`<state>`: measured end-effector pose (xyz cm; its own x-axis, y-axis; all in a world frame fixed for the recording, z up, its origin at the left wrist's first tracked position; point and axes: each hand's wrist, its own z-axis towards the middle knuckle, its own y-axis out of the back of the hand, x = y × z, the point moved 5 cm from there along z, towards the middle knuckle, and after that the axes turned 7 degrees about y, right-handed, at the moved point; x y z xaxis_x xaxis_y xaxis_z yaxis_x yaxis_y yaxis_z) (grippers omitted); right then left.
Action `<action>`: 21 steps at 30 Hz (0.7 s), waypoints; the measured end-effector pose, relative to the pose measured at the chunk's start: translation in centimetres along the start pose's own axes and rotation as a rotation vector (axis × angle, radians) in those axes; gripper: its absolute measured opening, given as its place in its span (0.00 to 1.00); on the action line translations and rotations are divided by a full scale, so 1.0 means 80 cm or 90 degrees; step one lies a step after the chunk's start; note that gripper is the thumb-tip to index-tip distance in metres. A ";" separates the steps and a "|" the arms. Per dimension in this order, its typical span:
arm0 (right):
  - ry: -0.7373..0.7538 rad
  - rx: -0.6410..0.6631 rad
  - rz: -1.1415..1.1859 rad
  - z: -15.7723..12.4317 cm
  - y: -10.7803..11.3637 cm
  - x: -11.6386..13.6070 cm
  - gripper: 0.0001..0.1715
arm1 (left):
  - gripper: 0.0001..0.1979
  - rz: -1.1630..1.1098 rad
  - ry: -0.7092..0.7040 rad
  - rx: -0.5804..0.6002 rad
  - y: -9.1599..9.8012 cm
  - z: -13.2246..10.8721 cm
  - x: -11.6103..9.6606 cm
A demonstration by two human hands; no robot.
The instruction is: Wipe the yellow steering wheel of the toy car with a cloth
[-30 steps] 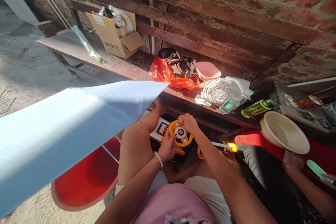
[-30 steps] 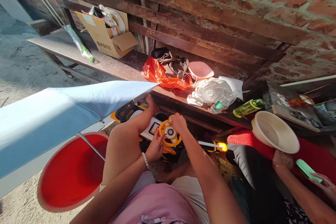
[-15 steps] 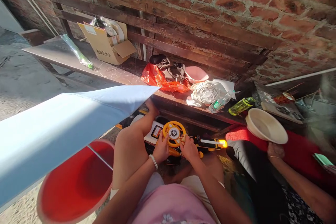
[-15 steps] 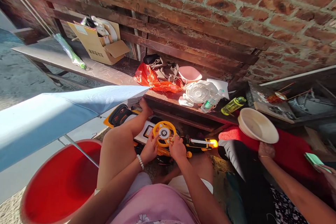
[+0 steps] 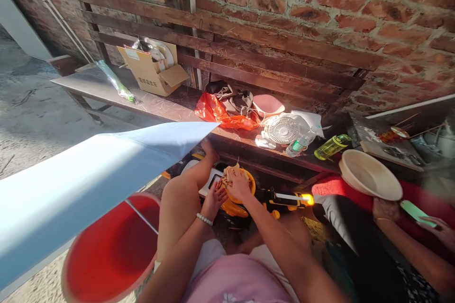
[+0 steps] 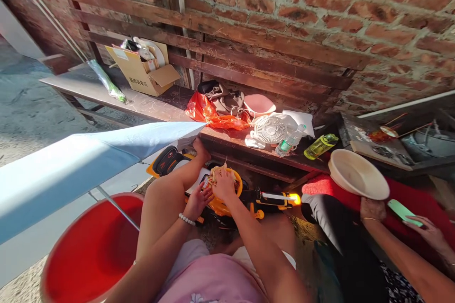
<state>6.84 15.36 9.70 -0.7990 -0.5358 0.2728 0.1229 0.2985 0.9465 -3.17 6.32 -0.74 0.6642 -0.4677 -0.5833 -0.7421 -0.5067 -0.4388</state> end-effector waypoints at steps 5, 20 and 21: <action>0.056 0.070 -0.073 -0.017 -0.031 0.044 0.29 | 0.30 -0.011 0.011 0.056 -0.003 -0.008 -0.005; 0.005 0.060 -0.046 -0.153 -0.050 -0.050 0.38 | 0.30 0.561 -0.410 -0.060 -0.009 -0.014 0.003; -0.011 0.060 -0.051 -0.154 -0.047 -0.056 0.37 | 0.30 0.626 -0.441 -0.053 -0.013 -0.017 0.008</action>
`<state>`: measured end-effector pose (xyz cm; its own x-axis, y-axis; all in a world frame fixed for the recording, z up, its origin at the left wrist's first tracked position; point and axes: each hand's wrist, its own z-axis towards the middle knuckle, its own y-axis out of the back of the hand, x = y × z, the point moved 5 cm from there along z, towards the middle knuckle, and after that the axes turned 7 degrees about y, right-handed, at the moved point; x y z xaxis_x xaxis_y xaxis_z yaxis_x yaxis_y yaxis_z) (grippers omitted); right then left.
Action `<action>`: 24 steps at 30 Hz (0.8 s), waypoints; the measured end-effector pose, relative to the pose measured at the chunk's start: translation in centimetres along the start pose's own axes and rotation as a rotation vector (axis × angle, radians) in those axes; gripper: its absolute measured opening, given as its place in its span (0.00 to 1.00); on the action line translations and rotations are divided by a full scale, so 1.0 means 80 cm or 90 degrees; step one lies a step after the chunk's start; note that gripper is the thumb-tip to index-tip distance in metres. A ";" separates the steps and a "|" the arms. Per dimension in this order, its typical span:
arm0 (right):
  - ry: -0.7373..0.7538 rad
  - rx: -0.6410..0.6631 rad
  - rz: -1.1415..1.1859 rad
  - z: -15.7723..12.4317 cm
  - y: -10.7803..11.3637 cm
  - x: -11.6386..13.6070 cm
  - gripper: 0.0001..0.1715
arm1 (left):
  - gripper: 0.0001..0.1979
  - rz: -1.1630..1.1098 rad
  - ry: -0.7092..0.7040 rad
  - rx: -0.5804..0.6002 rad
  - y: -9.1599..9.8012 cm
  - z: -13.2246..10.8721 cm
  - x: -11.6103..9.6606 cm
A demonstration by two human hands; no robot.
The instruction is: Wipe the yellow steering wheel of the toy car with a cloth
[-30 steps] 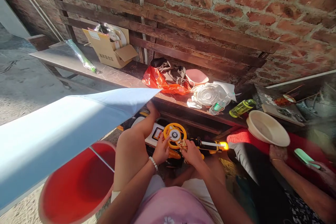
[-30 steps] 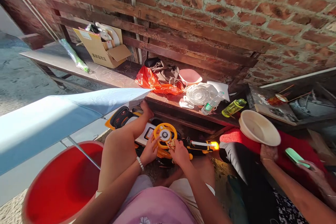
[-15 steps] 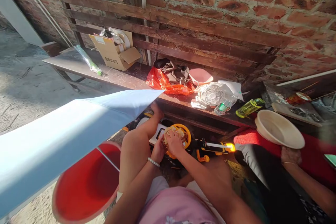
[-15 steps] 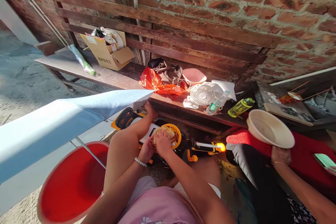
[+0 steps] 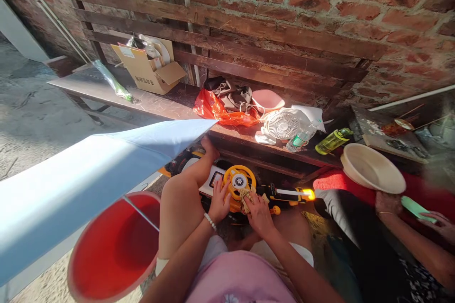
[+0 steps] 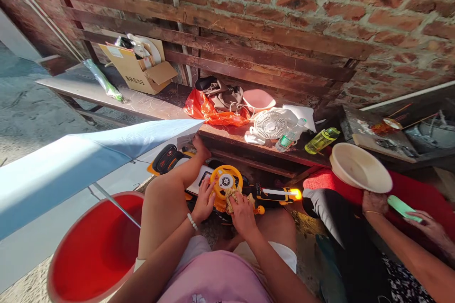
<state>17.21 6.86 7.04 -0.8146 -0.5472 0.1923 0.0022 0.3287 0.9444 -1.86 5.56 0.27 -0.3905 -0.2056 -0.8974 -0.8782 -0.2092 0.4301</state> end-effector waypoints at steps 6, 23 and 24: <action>-0.079 -0.026 0.011 0.022 0.031 -0.021 0.35 | 0.38 0.211 -0.041 0.067 -0.025 -0.020 -0.001; -0.047 -0.047 0.032 0.176 0.076 0.001 0.26 | 0.40 0.326 -0.045 0.109 -0.025 -0.020 0.004; -0.077 -0.048 0.026 0.168 0.076 -0.008 0.25 | 0.41 0.335 -0.044 0.113 -0.025 -0.021 0.002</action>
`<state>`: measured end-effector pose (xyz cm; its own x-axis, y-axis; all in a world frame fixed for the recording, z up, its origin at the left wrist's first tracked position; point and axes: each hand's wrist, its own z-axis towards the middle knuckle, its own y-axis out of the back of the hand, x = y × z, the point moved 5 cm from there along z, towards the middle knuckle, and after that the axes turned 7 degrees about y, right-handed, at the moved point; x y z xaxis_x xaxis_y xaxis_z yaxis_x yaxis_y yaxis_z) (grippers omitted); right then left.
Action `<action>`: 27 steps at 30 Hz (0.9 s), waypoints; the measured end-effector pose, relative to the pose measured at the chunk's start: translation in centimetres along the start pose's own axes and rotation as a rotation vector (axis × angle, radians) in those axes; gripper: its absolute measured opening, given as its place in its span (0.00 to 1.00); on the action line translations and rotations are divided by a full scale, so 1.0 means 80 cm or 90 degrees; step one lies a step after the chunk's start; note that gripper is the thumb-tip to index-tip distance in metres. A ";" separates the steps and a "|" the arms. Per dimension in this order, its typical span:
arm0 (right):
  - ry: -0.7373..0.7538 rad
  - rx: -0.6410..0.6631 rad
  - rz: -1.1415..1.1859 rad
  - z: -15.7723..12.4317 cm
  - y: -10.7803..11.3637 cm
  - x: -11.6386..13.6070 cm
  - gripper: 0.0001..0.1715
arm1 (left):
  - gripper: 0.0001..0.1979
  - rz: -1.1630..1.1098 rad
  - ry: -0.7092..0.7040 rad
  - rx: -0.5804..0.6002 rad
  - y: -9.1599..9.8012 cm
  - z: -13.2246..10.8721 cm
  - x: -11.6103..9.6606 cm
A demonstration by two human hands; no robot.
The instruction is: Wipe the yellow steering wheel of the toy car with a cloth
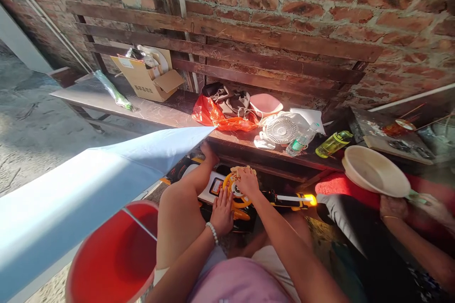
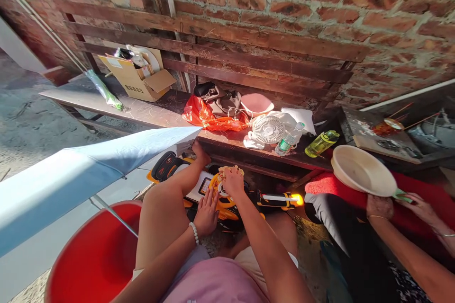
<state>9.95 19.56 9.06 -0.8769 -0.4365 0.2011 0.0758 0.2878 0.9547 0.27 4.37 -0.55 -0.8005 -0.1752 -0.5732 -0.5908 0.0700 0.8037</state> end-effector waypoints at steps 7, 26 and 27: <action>-0.042 0.005 -0.042 -0.085 -0.029 -0.019 0.27 | 0.42 0.100 0.026 0.016 0.005 0.000 -0.009; 0.154 0.005 0.036 -0.084 0.013 0.008 0.34 | 0.46 0.126 0.034 0.032 0.012 0.000 -0.005; 0.161 0.007 0.024 -0.067 0.019 0.008 0.34 | 0.45 0.132 0.031 0.034 0.012 0.000 -0.005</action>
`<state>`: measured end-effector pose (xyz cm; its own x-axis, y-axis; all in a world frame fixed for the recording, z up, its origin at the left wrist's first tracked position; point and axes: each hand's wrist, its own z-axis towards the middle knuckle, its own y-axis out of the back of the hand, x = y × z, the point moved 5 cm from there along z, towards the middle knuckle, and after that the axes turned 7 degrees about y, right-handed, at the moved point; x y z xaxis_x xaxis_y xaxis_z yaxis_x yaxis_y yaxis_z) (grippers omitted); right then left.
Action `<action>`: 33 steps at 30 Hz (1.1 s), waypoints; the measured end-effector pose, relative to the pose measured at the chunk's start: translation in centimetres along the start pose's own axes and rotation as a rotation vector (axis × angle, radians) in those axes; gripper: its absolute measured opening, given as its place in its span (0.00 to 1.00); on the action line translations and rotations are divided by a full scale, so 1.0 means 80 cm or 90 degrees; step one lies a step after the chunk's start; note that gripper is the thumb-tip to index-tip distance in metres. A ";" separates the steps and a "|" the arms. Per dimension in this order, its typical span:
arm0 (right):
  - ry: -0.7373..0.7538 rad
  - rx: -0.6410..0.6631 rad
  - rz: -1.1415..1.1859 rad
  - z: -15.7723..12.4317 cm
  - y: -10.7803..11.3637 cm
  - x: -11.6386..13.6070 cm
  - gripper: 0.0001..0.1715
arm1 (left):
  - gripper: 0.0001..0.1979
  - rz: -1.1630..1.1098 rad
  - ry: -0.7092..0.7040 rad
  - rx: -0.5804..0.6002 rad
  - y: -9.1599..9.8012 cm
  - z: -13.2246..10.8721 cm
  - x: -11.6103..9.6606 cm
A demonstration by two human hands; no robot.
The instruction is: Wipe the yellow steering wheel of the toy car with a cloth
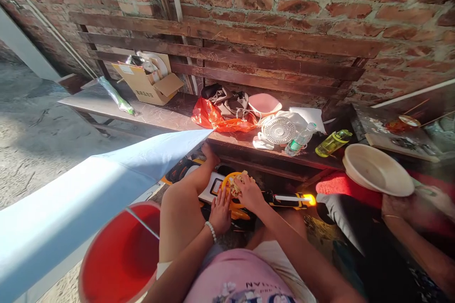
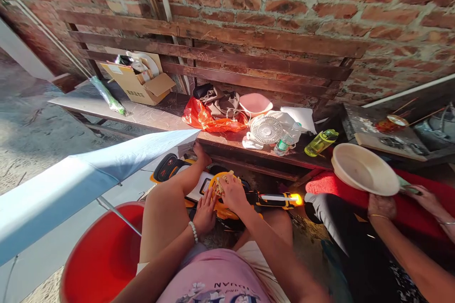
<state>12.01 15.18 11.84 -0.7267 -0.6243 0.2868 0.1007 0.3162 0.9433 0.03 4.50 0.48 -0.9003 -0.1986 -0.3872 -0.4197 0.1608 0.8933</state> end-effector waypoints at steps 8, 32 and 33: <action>-0.106 0.024 0.000 0.050 -0.018 -0.037 0.29 | 0.47 0.022 -0.009 0.021 0.002 -0.001 -0.001; 0.065 0.021 -0.005 0.012 -0.012 0.025 0.30 | 0.42 -0.647 0.066 0.001 -0.003 0.027 0.038; 0.098 0.037 -0.012 0.025 -0.017 0.033 0.29 | 0.42 -0.730 0.098 0.036 -0.003 0.029 0.042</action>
<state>8.55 14.54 11.01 -0.6148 -0.7311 0.2958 0.0450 0.3420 0.9386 -3.16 6.05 -1.53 0.0334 -0.3711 -0.9280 -0.9889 -0.1469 0.0232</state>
